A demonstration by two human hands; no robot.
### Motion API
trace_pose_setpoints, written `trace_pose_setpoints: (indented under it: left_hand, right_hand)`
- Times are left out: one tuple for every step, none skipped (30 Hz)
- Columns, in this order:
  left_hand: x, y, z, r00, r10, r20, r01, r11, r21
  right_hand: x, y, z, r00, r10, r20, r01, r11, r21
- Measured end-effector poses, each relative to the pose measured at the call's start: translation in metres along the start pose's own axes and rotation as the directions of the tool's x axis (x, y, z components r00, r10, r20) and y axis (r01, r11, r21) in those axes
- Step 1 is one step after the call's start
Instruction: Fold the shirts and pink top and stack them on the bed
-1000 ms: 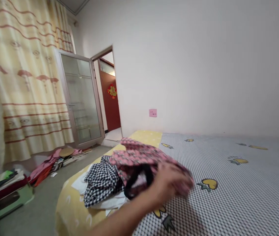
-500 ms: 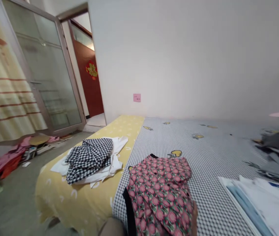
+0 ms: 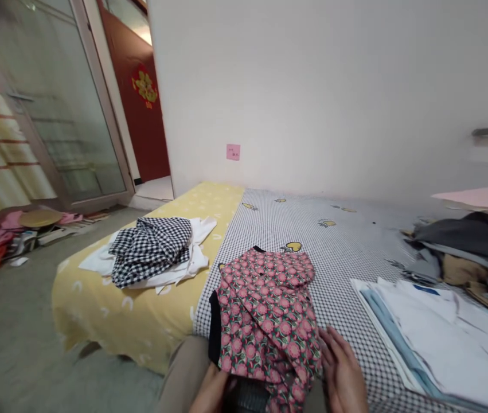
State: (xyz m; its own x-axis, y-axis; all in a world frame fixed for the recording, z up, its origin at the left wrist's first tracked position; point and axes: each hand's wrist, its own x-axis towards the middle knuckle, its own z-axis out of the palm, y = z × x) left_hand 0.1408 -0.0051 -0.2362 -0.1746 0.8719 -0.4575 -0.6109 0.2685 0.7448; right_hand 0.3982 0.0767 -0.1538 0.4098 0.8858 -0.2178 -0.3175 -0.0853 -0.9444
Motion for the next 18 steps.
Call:
trace_pose_setpoints:
  left_hand:
    - [-0.007,0.004,0.004,0.999,-0.022,0.040,0.024,0.997,-0.070]
    - [-0.014,0.009,0.007,0.996,-0.029,0.082,0.040,0.990,-0.133]
    - [-0.019,0.014,0.011,0.992,-0.025,0.122,0.047,0.982,-0.183]
    - [-0.024,0.019,0.015,0.988,-0.020,0.155,0.054,0.974,-0.219]
    - [-0.027,0.021,0.018,0.983,-0.022,0.182,0.066,0.968,-0.242]
    - [-0.028,0.023,0.020,0.978,-0.026,0.207,0.078,0.966,-0.248]
    - [-0.029,0.022,0.022,0.972,-0.030,0.231,0.085,0.969,-0.234]
    - [-0.028,0.020,0.023,0.965,-0.028,0.261,0.082,0.976,-0.200]
    - [-0.028,0.017,0.023,0.955,-0.015,0.297,0.063,0.986,-0.153]
    - [-0.027,0.012,0.022,0.941,0.010,0.339,0.026,0.995,-0.101]
    - [-0.027,0.008,0.020,0.924,0.034,0.381,-0.015,0.999,-0.051]
    - [-0.028,0.005,0.019,0.904,0.051,0.424,-0.048,0.999,-0.018]
    - [-0.028,0.002,0.018,0.883,0.063,0.465,-0.065,0.998,-0.011]
    - [-0.029,0.002,0.017,0.863,0.064,0.502,-0.057,0.998,-0.028]
    - [-0.030,0.003,0.018,0.843,0.053,0.535,-0.024,0.998,-0.060]
    - [-0.030,0.005,0.019,0.825,0.032,0.564,0.028,0.995,-0.098]
    - [-0.030,0.009,0.021,0.812,0.016,0.584,0.079,0.987,-0.137]
    - [-0.030,0.014,0.023,0.809,0.007,0.588,0.118,0.978,-0.173]
  right_hand:
    - [-0.004,0.001,-0.009,0.995,-0.047,-0.087,0.045,0.999,-0.027]
    - [-0.009,0.002,-0.014,0.980,-0.133,-0.146,0.120,0.988,-0.097]
    - [-0.015,0.003,-0.016,0.962,-0.235,-0.140,0.205,0.958,-0.202]
    - [-0.022,0.004,-0.014,0.941,-0.333,-0.064,0.297,0.901,-0.315]
    - [-0.030,0.005,-0.008,0.911,-0.408,0.066,0.396,0.818,-0.417]
    - [-0.037,0.005,0.002,0.866,-0.452,0.214,0.495,0.715,-0.495]
    - [-0.044,0.006,0.015,0.808,-0.474,0.350,0.587,0.599,-0.545]
    - [-0.049,0.007,0.030,0.747,-0.479,0.461,0.663,0.485,-0.570]
    - [-0.053,0.009,0.044,0.696,-0.468,0.545,0.716,0.393,-0.577]
    - [-0.054,0.010,0.058,0.668,-0.446,0.596,0.742,0.339,-0.578]
    - [-0.053,0.011,0.071,0.669,-0.421,0.613,0.742,0.332,-0.582]
    - [-0.051,0.012,0.080,0.697,-0.392,0.600,0.717,0.370,-0.591]
    - [-0.047,0.012,0.087,0.743,-0.356,0.567,0.669,0.442,-0.598]
    - [-0.042,0.011,0.090,0.796,-0.318,0.515,0.599,0.538,-0.593]
    - [-0.036,0.009,0.089,0.848,-0.278,0.451,0.512,0.648,-0.563]
    - [-0.031,0.006,0.084,0.894,-0.230,0.384,0.412,0.760,-0.504]
    - [-0.027,0.002,0.074,0.929,-0.177,0.324,0.308,0.855,-0.418]
    - [-0.023,-0.002,0.060,0.953,-0.129,0.276,0.218,0.921,-0.323]
